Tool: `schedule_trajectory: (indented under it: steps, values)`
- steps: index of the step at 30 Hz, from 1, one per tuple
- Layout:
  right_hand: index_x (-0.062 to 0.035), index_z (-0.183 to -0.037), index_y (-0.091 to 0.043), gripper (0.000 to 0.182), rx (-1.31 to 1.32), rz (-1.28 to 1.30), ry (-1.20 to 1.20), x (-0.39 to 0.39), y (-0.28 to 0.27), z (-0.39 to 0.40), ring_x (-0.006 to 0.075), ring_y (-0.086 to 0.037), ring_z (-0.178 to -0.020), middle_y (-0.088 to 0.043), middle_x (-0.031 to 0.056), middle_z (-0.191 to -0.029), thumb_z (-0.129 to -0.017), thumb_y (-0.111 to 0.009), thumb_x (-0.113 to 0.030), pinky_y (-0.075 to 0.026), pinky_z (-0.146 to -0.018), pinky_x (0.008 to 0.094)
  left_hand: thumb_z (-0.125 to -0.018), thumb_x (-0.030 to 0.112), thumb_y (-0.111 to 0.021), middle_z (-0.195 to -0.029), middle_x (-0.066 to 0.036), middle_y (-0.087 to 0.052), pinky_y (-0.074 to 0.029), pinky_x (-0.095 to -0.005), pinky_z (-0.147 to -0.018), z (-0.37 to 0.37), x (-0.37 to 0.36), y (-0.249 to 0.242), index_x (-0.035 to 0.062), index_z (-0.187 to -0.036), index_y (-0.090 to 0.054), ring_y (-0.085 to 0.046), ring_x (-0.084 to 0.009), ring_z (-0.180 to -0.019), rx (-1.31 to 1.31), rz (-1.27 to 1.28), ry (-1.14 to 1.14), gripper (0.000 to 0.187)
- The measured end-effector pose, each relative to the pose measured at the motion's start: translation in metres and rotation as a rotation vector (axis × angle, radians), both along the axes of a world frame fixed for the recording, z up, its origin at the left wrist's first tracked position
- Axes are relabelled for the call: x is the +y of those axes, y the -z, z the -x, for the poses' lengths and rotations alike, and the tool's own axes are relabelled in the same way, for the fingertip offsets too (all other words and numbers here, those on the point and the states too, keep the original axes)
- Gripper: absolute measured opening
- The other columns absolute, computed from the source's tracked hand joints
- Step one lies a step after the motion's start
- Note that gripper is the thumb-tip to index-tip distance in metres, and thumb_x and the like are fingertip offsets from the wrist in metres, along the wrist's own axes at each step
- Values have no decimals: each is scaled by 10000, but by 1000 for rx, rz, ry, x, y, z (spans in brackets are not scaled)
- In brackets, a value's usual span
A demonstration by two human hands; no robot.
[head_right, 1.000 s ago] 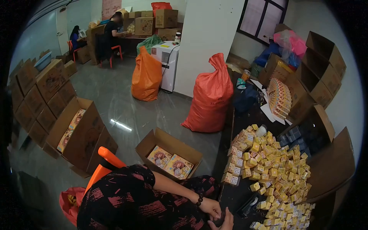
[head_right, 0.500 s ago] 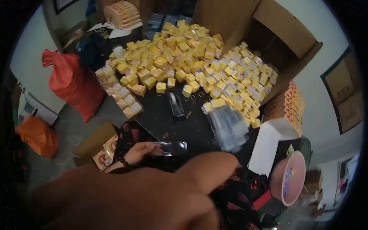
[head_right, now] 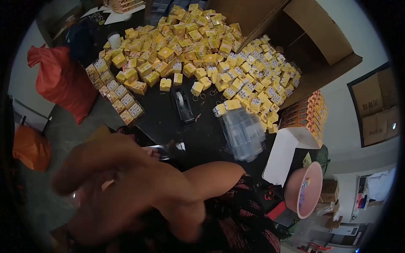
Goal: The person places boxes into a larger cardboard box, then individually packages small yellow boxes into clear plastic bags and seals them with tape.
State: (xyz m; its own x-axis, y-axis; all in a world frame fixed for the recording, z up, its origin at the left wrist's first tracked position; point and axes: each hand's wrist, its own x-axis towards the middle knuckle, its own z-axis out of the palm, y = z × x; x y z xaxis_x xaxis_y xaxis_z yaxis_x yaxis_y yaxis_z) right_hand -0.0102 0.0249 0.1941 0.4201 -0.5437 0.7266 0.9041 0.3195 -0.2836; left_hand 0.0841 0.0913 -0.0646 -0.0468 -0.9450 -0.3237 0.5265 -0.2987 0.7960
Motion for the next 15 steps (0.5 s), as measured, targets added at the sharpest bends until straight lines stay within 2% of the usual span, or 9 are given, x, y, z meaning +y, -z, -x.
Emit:
schedule_trajectory:
  steps: [7, 13, 14, 15]
  values:
    - [-25, -1008, -591, 276, 283, 441, -115, -7, 16, 1, 298, -574, -848, -595, 155, -926, -886, -561, -271, -452, -822, 428, -991, 188, -484, -1106, -138, -642, -479, -285, -918, 5, -15, -35, -50, -1250, -517, -617, -189, -1041, -118, -9, 102, 353]
    - [-36, -991, -600, 216, 433, 871, -366, -7, 38, -35, 297, -555, -1023, -595, 128, -996, -823, -669, -152, -415, -914, 396, -984, 168, -492, -1121, -111, -635, -484, -302, -906, -13, 5, -7, -49, -1237, -517, -614, -166, -1037, -151, 18, -46, 334]
    - [-46, -1076, -610, 279, 634, 1088, -36, -34, 45, -40, 313, -568, -1032, -605, 130, -1037, -827, -669, -159, -429, -907, 403, -972, 174, -515, -1074, -90, -650, -482, -298, -880, -9, 7, 13, -34, -1174, -560, -616, -150, -988, -435, 180, -146, 293]
    - [-34, -1021, -619, 259, 779, 1209, 351, -67, 59, -47, 319, -585, -996, -617, 132, -1036, -803, -691, -155, -454, -875, 408, -959, 180, -537, -1027, -68, -664, -481, -294, -855, -15, 9, 18, -18, -1110, -602, -617, -134, -938, -742, 313, -255, 258]
